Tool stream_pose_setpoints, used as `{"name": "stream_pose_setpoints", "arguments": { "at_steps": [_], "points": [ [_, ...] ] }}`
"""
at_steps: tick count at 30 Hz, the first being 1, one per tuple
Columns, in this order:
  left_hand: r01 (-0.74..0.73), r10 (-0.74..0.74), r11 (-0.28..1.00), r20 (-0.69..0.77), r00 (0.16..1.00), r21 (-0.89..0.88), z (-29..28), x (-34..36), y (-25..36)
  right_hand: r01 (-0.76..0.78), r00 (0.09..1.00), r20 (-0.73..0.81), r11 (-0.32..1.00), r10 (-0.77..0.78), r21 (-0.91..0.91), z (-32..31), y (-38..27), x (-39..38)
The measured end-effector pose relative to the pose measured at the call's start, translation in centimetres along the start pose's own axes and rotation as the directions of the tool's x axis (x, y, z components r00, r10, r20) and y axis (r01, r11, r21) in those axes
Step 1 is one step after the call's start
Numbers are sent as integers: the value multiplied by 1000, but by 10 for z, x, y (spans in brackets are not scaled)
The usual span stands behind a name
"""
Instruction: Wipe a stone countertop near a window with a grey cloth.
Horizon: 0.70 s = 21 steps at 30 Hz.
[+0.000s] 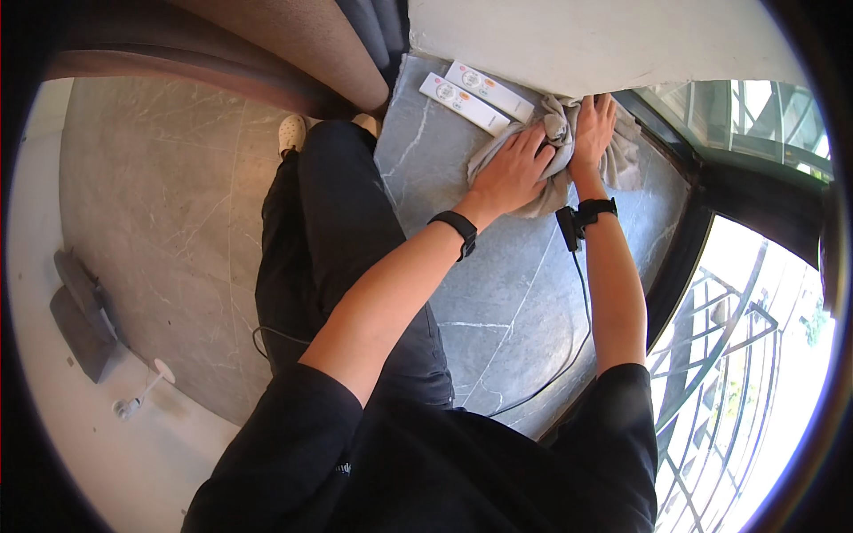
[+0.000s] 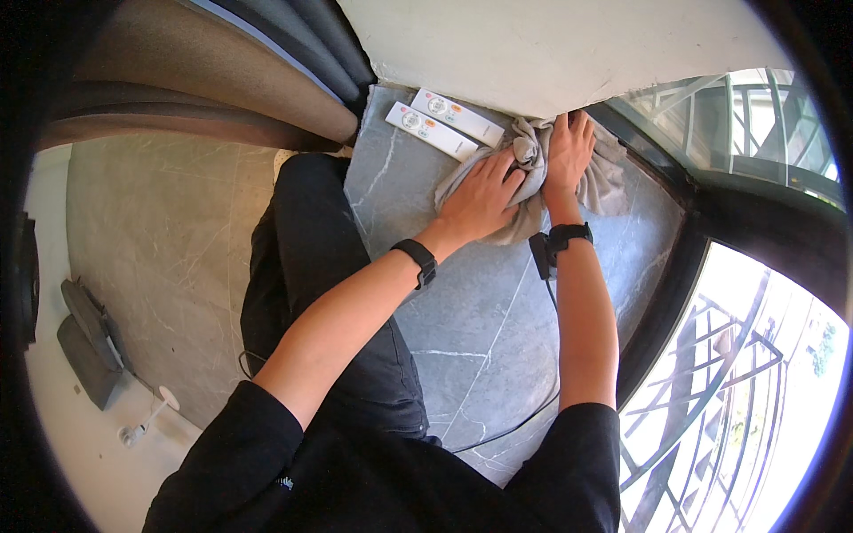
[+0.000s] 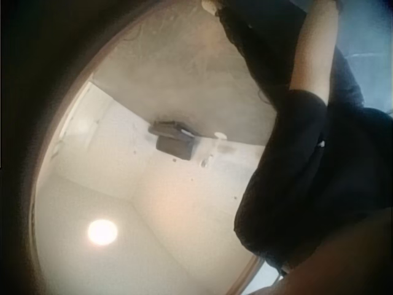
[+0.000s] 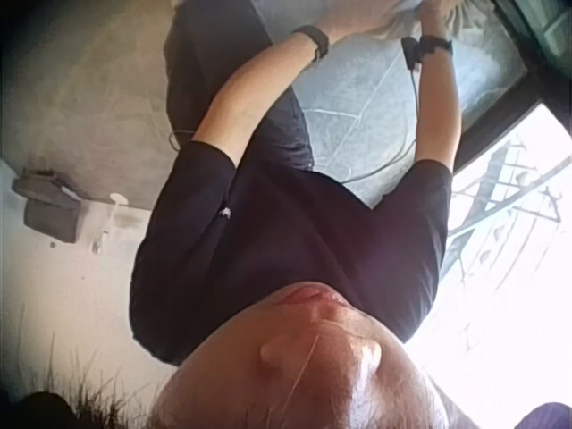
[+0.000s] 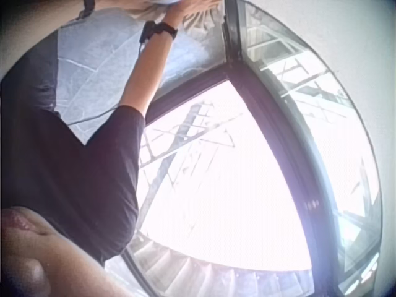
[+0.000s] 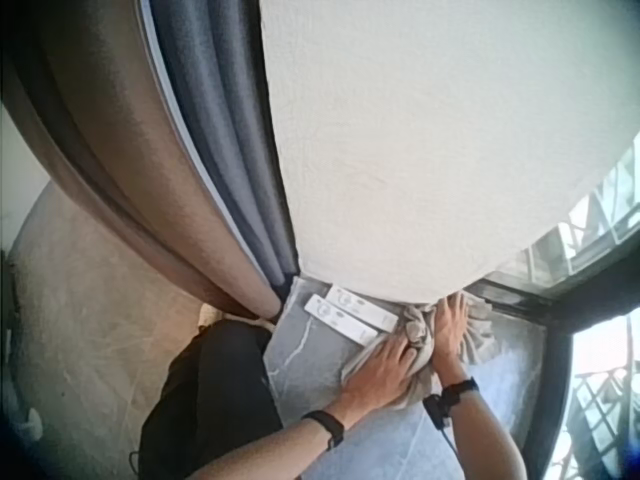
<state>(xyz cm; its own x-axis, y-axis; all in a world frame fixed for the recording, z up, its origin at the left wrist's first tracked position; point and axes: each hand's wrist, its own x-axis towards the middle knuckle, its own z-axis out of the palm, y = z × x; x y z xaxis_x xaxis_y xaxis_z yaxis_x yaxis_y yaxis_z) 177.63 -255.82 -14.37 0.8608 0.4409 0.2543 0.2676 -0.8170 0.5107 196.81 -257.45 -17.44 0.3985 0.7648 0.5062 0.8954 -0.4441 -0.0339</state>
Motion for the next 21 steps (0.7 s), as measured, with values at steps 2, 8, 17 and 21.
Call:
{"name": "stream_pose_setpoints", "arguments": {
  "at_steps": [2,8,17,21],
  "points": [
    [1,-1,1000,4,1000,-6,0,0,0,-18,1000,11,999,19,-26,1,0,0],
    [-2,2,1000,5,1000,-23,0,0,0,-175,983,11,959,182,-222,2,-4,-5],
    [2,-2,1000,10,1000,-1,2,2,1,71,997,19,997,-72,39,5,8,-6],
    [8,-8,1000,17,1000,11,3,1,1,101,995,-20,985,-99,143,-3,6,-4]
  ]
}}
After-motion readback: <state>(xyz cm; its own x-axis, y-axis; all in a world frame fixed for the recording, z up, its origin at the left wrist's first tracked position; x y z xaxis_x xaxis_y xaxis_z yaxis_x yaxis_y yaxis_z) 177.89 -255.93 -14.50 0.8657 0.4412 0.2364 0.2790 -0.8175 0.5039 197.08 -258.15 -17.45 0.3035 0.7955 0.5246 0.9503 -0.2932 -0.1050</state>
